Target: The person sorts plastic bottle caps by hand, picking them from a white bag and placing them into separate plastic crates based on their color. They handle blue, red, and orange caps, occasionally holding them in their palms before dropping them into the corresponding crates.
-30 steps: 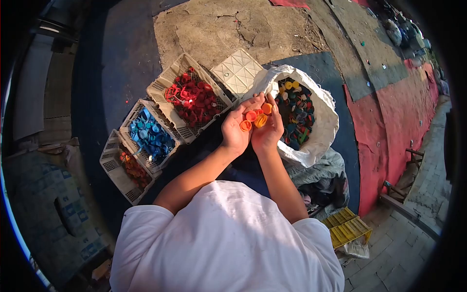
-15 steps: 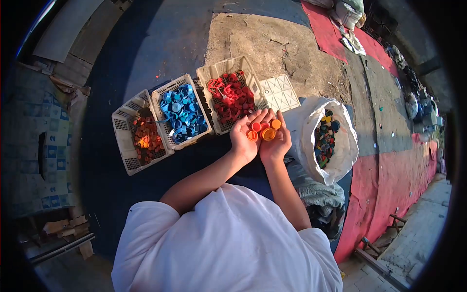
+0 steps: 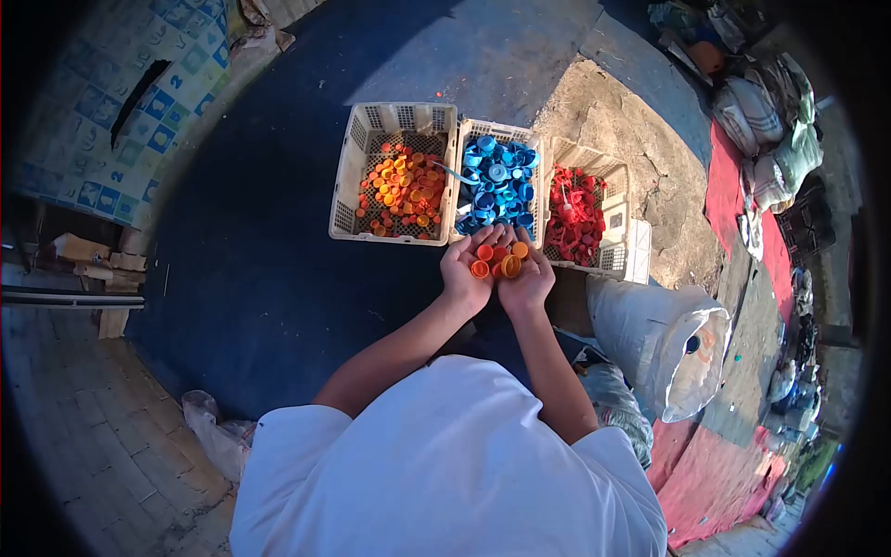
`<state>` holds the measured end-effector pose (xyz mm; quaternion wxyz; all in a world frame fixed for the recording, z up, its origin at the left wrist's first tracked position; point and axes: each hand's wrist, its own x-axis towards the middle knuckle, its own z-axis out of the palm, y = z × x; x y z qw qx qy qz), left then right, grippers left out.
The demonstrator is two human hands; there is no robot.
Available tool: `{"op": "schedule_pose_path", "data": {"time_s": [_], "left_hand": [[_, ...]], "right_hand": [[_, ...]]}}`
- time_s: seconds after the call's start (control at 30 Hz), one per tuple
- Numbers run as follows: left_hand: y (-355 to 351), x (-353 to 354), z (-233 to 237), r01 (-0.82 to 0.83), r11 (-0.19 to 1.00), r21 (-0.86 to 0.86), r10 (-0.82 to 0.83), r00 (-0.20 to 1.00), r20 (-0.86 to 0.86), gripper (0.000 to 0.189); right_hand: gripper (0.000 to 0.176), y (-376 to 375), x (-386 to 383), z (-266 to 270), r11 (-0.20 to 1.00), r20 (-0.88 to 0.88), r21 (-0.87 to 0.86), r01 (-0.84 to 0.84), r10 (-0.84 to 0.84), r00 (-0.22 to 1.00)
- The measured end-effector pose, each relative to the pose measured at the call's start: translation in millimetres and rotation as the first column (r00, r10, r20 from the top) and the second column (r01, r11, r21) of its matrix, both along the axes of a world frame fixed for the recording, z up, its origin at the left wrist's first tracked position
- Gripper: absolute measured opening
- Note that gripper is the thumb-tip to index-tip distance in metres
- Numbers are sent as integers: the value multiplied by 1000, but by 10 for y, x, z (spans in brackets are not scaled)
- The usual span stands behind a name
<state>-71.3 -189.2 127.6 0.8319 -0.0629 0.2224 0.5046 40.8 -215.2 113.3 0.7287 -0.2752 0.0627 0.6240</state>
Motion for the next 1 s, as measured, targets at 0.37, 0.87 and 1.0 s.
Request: {"op": "schedule_pose_path", "data": {"time_s": [0.37,0.87,1.0], "left_hand": [[591,-581,-252,-224,970,98,238,956,-170,47],[1621,-953,-647,-261,965,18,257,936,-240,50],[1922,-1127,-737,-163,986,-34,150,960,-235,53]], "right_hand": [[56,925,-528,-196,937,-18,-71,-342,341,940],[55,2125,-904,-510,845,13,-203,-494,507,862],[54,2314,-983,-789,834,-45,-186,-519,521,852]]}}
